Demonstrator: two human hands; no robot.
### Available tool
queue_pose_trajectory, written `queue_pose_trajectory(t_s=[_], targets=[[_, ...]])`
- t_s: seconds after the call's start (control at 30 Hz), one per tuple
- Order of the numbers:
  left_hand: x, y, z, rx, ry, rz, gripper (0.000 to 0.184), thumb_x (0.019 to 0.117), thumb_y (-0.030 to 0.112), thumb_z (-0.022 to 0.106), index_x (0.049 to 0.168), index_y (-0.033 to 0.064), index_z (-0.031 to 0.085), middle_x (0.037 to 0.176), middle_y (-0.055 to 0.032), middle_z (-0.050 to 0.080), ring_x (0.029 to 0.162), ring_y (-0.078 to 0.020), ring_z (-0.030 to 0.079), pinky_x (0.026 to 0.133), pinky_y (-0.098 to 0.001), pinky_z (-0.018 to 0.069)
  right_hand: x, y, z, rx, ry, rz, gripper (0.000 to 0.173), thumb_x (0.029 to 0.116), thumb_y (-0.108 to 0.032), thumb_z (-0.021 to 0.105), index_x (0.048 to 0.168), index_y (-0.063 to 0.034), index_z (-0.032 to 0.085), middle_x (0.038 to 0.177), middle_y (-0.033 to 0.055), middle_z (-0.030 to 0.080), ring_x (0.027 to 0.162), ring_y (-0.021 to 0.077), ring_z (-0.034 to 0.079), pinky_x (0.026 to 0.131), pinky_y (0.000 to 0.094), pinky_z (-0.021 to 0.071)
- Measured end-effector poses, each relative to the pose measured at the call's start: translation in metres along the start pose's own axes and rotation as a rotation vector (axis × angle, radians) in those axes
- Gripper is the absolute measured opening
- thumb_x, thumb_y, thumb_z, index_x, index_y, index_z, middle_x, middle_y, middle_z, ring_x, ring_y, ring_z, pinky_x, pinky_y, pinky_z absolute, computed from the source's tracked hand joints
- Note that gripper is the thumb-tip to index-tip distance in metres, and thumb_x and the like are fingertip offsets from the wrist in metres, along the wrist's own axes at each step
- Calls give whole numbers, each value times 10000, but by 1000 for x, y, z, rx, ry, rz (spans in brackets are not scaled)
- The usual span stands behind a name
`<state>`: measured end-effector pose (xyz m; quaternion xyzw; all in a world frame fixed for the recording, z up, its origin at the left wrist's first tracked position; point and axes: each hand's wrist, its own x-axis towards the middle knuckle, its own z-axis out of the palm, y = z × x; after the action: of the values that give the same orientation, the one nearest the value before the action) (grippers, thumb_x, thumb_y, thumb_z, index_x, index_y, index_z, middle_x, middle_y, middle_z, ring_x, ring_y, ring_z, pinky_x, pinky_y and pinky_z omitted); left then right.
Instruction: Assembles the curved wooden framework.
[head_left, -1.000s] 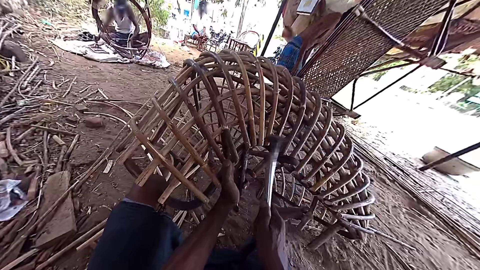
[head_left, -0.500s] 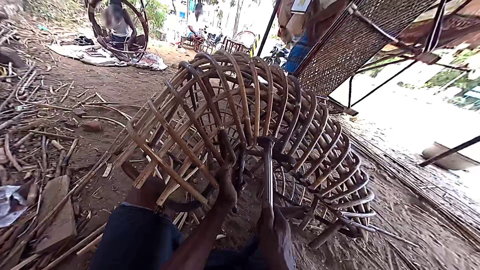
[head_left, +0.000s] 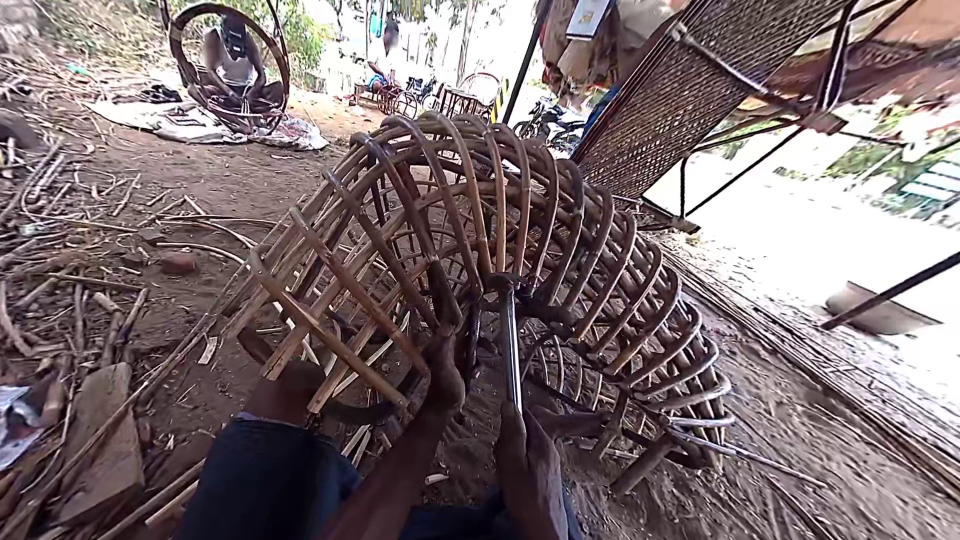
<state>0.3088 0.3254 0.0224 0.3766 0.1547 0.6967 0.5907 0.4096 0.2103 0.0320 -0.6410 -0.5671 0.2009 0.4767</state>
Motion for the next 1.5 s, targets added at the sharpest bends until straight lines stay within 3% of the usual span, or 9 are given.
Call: queue_pose_trajectory(t_s=[0.27,0.4,0.57,0.67,0.83,1.03,1.2,1.4,1.5], targets=[[6,-13,-9,105,-45,-14,987,825,939,290,1583,316,399,1343,-36,650,579,-79,562,436,-190,428,-1,7,10,120,216,-38,551,1072,-530,325,902,-82,597,538,-60,392,397,79,387,377,284,382],[6,-5,-6,100,-77,-39,969,841,931,245,1599,337,358,1452,-9,580,594,-68,566,447,-184,435,2,3,5,124,45,132,527,1080,-481,351,890,-67,616,553,-8,427,424,145,413,409,344,403],[10,-6,-17,108,-94,-19,944,837,915,326,1533,292,460,1245,-63,696,539,-71,561,426,-182,433,-5,-4,21,143,260,-99,538,1087,-505,312,904,-70,570,540,-72,390,399,43,385,372,242,382],[6,-6,-16,102,-93,-56,916,840,905,354,1522,304,467,1171,-55,709,522,-66,533,426,-178,414,4,8,22,107,101,116,522,1087,-458,343,903,-60,627,539,-7,425,411,141,410,402,351,399],[11,-8,-16,137,-147,-58,840,866,867,396,1511,336,484,1023,-55,726,479,-66,490,418,-180,396,-4,-5,19,311,82,180,504,1081,-474,317,861,-84,547,538,-24,397,386,117,375,358,300,373],[20,-6,-12,160,-140,-89,860,862,860,433,1527,316,484,1080,-87,723,474,-77,493,398,-184,391,-7,-23,41,239,357,-56,527,1095,-478,260,930,-59,533,540,-56,395,388,68,398,360,262,401],[15,-4,-12,186,-134,-120,788,884,832,455,1529,379,469,1119,-61,719,515,-79,527,400,-184,380,-11,-32,48,266,71,313,502,1115,-418,266,970,-45,569,583,15,422,424,157,417,393,346,415],[20,-2,-10,171,-128,-135,789,886,818,474,1501,326,514,1071,-61,718,505,-66,509,412,-170,373,-20,-53,58,321,349,74,446,1107,-366,267,1020,-12,525,562,-35,408,393,81,420,360,271,431],[15,-1,-9,199,-111,-153,729,910,789,476,1505,370,506,1052,-46,720,497,-67,501,405,-177,372,-13,-44,59,104,217,209,440,1112,-351,321,1059,-5,588,599,29,492,468,168,514,457,378,485]])
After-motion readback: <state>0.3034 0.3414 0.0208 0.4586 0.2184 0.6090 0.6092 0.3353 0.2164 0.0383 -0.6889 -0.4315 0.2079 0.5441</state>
